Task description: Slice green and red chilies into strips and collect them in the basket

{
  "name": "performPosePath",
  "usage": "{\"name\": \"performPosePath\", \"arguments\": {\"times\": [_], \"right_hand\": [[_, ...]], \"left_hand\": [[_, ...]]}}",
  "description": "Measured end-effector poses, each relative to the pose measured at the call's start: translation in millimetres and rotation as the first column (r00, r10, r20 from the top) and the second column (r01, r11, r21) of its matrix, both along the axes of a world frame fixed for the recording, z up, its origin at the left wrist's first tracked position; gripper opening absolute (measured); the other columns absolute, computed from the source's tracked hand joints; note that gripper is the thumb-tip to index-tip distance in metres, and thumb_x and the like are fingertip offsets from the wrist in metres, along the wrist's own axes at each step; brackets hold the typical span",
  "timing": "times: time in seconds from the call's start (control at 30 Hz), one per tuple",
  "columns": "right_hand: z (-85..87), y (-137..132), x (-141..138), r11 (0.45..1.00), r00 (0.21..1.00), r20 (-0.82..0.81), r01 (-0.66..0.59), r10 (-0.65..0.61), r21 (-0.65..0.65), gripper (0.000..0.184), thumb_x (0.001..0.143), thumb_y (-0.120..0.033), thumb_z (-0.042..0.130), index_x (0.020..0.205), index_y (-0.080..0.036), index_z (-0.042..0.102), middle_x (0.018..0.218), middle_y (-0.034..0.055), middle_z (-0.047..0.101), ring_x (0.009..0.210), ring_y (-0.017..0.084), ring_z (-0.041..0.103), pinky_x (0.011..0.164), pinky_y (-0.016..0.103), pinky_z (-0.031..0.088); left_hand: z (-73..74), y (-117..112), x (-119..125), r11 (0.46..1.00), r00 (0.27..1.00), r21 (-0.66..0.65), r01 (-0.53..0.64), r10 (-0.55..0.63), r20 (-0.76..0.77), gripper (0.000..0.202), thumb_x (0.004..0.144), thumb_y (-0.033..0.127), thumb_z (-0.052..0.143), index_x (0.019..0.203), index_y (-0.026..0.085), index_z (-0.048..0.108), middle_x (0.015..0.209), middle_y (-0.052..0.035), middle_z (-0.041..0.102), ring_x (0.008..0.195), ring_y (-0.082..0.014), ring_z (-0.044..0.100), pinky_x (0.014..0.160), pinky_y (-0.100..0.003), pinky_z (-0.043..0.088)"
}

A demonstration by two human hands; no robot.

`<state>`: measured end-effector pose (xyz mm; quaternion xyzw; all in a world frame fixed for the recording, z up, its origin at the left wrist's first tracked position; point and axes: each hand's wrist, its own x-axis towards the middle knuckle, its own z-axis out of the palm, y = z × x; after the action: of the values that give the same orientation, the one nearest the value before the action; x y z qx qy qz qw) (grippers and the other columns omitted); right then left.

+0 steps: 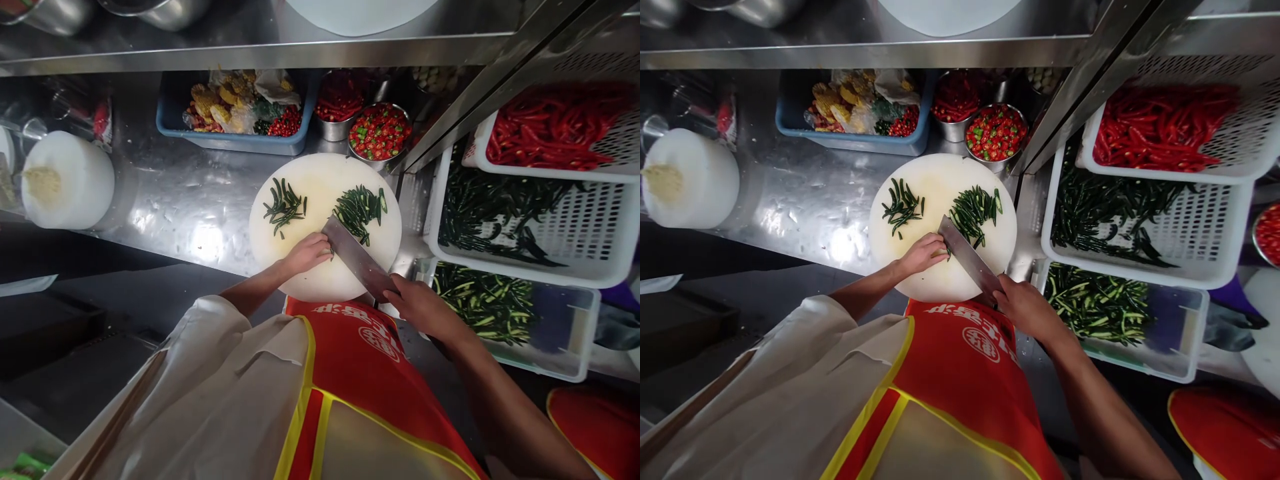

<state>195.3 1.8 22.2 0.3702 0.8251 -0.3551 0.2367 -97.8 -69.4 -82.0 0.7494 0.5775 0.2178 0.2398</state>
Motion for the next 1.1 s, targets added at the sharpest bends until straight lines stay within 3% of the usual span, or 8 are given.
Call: {"name": "performPosePath", "arguments": {"times": [0.23, 0.33, 0.53, 0.6, 0.67, 0.77, 0.93, 1.1], "right_hand": [[-6.0, 7, -11, 0.998, 1.0, 0.008, -0.019, 0.02, -0.058, 0.016, 0.096, -0.031, 0.041, 0.097, -0.019, 0.051, 0.075, 0.0066, 0.067, 0.071, 0.021, 0.062, 0.059, 0.028, 0.026], [-15.0, 4, -27, 0.999, 1.0, -0.003, -0.015, 0.015, -0.033, 0.017, 0.096, -0.031, 0.04, 0.099, -0.018, 0.051, 0.081, 0.0095, 0.068, 0.074, 0.022, 0.063, 0.06, 0.029, 0.027], [-28.3, 0, -44, 0.989, 0.986, -0.079, 0.148, -0.148, -0.004, 0.019, 0.097, -0.033, 0.038, 0.1, -0.018, 0.051, 0.072, 0.0054, 0.066, 0.069, 0.02, 0.063, 0.062, 0.028, 0.029], [-26.1, -1, -36, 0.983, 0.98, -0.07, 0.183, -0.184, -0.02, 0.019, 0.097, -0.034, 0.039, 0.097, -0.019, 0.05, 0.068, 0.0037, 0.064, 0.066, 0.019, 0.062, 0.06, 0.027, 0.029], [-21.6, -3, -22, 0.983, 0.982, -0.052, 0.18, -0.181, -0.027, 0.019, 0.097, -0.035, 0.038, 0.096, -0.02, 0.049, 0.067, 0.0034, 0.064, 0.065, 0.019, 0.062, 0.059, 0.027, 0.028], [-15.3, -11, -1, 0.995, 0.994, -0.059, 0.094, -0.095, -0.026, 0.019, 0.097, -0.035, 0.038, 0.095, -0.02, 0.049, 0.072, 0.0053, 0.066, 0.068, 0.02, 0.063, 0.058, 0.027, 0.027], [-15.8, -22, 13, 0.998, 0.997, -0.077, -0.017, 0.012, -0.065, 0.02, 0.096, -0.035, 0.037, 0.094, -0.021, 0.051, 0.077, 0.0069, 0.068, 0.073, 0.021, 0.063, 0.058, 0.027, 0.025], [-21.6, -20, 5, 0.989, 0.989, -0.036, 0.145, -0.145, -0.005, 0.02, 0.096, -0.034, 0.038, 0.091, -0.02, 0.05, 0.072, 0.0059, 0.066, 0.069, 0.02, 0.062, 0.058, 0.028, 0.025]], "left_hand": [[-2.4, 1, -1, 1.0, 1.0, 0.01, 0.015, -0.016, 0.01, 0.026, 0.094, 0.041, 0.052, 0.094, 0.018, 0.064, 0.104, -0.009, 0.063, 0.101, -0.0193, 0.059, 0.092, -0.035, 0.051], [-0.9, 2, -1, 1.0, 1.0, 0.007, 0.024, -0.024, 0.012, 0.025, 0.094, 0.04, 0.052, 0.095, 0.018, 0.064, 0.104, -0.0093, 0.063, 0.102, -0.0195, 0.058, 0.093, -0.035, 0.05], [7.9, 1, 2, 0.998, 0.999, 0.047, 0.035, -0.035, 0.011, 0.023, 0.095, 0.037, 0.051, 0.096, 0.018, 0.064, 0.104, -0.0091, 0.063, 0.1, -0.0189, 0.059, 0.091, -0.034, 0.051], [13.8, 5, -5, 0.998, 0.999, 0.059, -0.037, 0.038, -0.015, 0.022, 0.097, 0.033, 0.048, 0.098, 0.018, 0.064, 0.105, -0.0085, 0.063, 0.101, -0.0183, 0.059, 0.092, -0.033, 0.05], [21.5, 14, -18, 0.977, 0.972, 0.063, -0.202, 0.208, -0.107, 0.022, 0.098, 0.028, 0.044, 0.097, 0.018, 0.064, 0.102, -0.0083, 0.063, 0.101, -0.0187, 0.059, 0.092, -0.033, 0.05], [33.3, 35, -39, 0.91, 0.854, 0.015, -0.414, 0.394, -0.34, 0.019, 0.095, 0.023, 0.047, 0.098, 0.017, 0.064, 0.099, -0.009, 0.063, 0.097, -0.0216, 0.06, 0.086, -0.034, 0.05], [43.0, 65, -50, 0.901, 0.772, -0.112, -0.419, 0.288, -0.566, 0.02, 0.093, 0.019, 0.046, 0.098, 0.017, 0.065, 0.1, -0.0088, 0.065, 0.09, -0.0228, 0.063, 0.075, -0.032, 0.05], [41.7, 57, -35, 0.941, 0.821, -0.15, -0.304, 0.179, -0.541, 0.028, 0.09, 0.009, 0.044, 0.108, 0.017, 0.064, 0.104, -0.0082, 0.065, 0.092, -0.0204, 0.064, 0.075, -0.03, 0.05]]}}
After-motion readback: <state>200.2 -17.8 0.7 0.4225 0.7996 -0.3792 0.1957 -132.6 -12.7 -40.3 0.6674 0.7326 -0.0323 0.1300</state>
